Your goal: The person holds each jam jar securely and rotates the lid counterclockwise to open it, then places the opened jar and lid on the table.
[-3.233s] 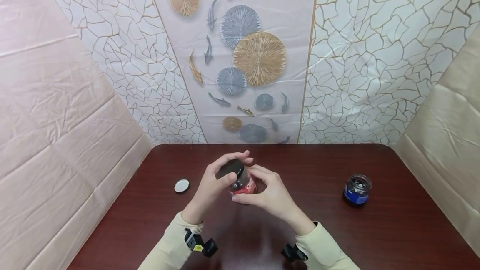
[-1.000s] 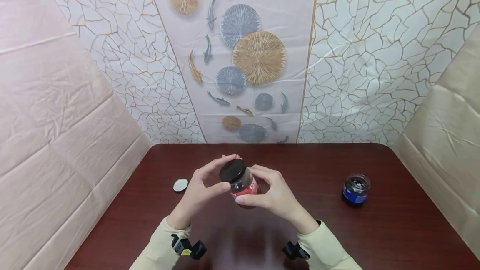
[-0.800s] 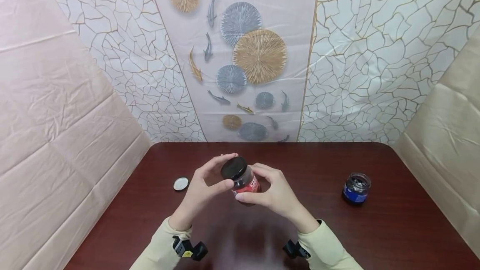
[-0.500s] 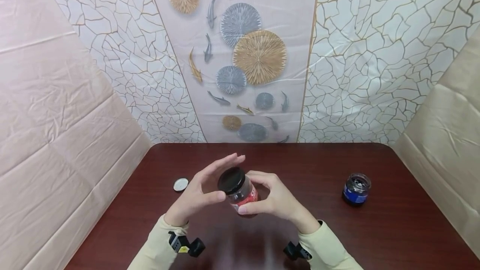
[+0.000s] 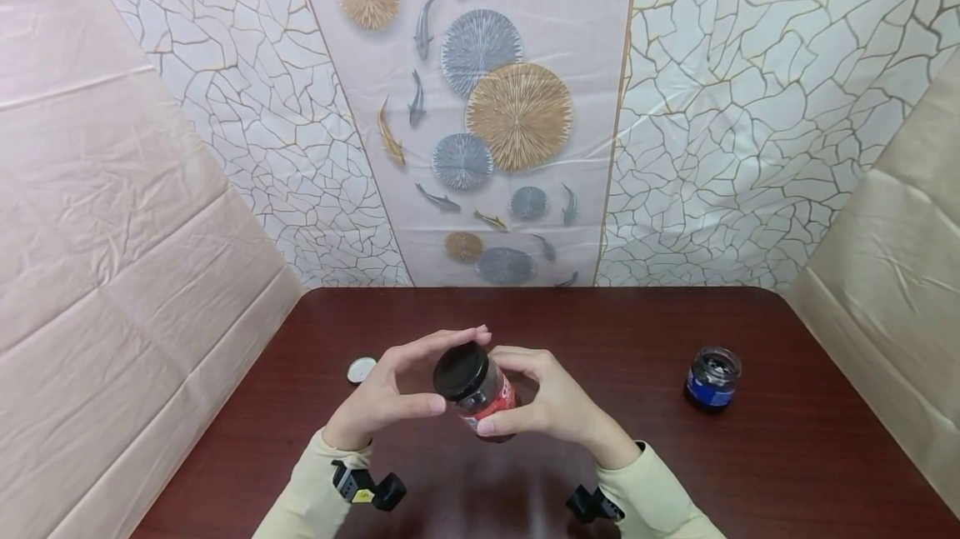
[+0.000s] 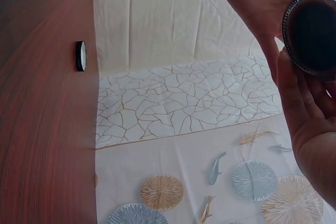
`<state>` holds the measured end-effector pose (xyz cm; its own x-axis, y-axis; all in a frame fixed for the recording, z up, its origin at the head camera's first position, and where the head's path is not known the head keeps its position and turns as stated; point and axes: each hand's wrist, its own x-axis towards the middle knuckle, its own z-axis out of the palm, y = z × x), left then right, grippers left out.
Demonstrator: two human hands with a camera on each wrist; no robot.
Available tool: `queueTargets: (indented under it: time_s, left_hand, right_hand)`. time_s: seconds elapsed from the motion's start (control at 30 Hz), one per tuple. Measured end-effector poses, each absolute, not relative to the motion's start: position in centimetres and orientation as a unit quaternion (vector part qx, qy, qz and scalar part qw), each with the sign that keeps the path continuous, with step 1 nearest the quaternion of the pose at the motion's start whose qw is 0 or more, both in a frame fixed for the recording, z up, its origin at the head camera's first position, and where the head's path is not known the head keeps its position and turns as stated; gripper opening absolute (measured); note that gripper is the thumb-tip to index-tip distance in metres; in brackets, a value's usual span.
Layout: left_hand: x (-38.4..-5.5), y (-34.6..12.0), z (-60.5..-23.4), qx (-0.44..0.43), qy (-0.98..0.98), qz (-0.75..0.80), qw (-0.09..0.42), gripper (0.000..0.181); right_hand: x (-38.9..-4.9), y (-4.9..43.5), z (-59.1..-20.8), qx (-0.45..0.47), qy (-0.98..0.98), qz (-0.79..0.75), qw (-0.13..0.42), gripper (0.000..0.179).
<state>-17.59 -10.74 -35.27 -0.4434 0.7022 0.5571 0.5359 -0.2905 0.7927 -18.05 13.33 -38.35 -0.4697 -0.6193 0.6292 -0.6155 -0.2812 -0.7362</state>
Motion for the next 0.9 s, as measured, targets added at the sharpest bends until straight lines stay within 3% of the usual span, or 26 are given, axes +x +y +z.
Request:
queueTargets:
  time_s: [0.9]
  left_hand:
    - [-17.1, -12.1, -35.6, 0.464, 0.673, 0.576, 0.016, 0.063]
  right_hand:
    - [-18.1, 13.8, -38.3, -0.495, 0.627, -0.602, -0.009, 0.052]
